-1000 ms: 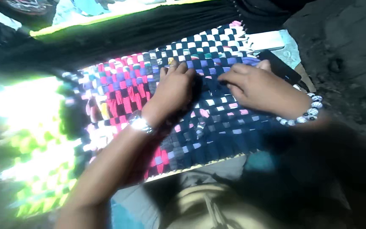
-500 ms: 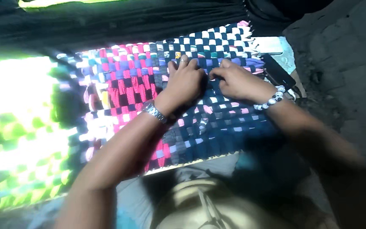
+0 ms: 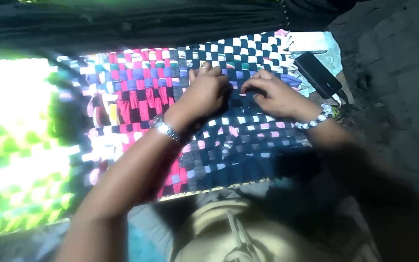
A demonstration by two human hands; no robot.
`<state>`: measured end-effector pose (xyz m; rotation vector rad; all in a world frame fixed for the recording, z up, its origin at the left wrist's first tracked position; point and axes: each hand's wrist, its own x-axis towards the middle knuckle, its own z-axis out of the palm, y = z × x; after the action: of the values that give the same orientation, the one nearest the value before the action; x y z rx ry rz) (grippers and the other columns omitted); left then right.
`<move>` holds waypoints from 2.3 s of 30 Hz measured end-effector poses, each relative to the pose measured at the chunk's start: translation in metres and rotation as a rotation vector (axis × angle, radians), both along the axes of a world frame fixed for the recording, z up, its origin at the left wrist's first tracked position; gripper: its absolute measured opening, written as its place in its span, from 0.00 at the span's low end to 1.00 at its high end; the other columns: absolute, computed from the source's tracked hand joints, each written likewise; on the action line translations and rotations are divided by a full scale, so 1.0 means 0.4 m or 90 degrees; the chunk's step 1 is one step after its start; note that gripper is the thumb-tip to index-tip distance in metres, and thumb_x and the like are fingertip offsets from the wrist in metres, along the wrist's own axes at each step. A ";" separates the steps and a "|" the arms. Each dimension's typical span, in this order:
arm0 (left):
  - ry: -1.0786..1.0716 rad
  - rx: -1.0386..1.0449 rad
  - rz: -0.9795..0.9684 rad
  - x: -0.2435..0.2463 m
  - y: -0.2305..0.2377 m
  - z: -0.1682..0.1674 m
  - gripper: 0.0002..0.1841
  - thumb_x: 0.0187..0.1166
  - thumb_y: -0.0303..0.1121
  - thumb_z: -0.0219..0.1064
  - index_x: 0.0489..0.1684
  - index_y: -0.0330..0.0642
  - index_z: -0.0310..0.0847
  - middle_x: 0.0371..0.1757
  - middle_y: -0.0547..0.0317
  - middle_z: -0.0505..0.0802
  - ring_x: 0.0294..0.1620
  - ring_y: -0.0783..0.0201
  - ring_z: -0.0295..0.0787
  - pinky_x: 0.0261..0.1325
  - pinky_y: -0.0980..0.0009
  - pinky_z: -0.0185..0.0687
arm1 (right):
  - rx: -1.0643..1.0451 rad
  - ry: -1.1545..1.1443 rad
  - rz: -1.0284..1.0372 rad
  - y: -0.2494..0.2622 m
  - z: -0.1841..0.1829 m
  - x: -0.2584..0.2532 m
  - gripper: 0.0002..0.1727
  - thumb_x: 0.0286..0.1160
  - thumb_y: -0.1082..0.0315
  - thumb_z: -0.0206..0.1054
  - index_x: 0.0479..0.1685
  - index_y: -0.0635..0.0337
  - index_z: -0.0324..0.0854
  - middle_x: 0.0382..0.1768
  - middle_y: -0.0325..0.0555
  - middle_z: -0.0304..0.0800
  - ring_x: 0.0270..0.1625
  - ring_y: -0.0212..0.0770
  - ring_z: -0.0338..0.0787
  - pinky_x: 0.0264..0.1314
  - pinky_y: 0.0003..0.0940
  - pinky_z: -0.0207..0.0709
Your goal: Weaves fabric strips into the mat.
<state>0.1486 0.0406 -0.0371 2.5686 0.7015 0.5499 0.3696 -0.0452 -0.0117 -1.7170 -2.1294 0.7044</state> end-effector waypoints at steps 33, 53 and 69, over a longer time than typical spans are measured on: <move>-0.167 -0.277 0.048 -0.237 0.053 0.109 0.23 0.92 0.42 0.41 0.51 0.43 0.86 0.50 0.70 0.91 0.56 0.78 0.85 0.67 0.70 0.80 | -0.008 0.044 -0.021 0.000 0.031 -0.046 0.27 0.81 0.63 0.66 0.81 0.39 0.78 0.74 0.54 0.75 0.76 0.60 0.73 0.71 0.69 0.66; 0.130 0.162 0.143 -0.167 -0.073 -0.018 0.19 0.90 0.42 0.54 0.68 0.49 0.86 0.53 0.44 0.87 0.65 0.33 0.78 0.62 0.32 0.63 | 0.124 -0.170 0.076 0.028 -0.040 -0.188 0.22 0.78 0.68 0.57 0.68 0.65 0.83 0.55 0.61 0.76 0.60 0.66 0.78 0.54 0.64 0.67; 0.034 -0.054 0.055 -0.181 -0.007 0.001 0.17 0.84 0.38 0.56 0.49 0.50 0.95 0.41 0.58 0.89 0.58 0.46 0.77 0.61 0.39 0.56 | 0.086 0.015 0.138 0.082 -0.055 -0.131 0.20 0.67 0.66 0.56 0.52 0.54 0.92 0.42 0.45 0.78 0.58 0.53 0.74 0.58 0.58 0.56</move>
<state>0.0763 0.0378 -0.0368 2.4917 0.8386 0.4700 0.3174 -0.0124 -0.0339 -1.4169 -2.3120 0.6178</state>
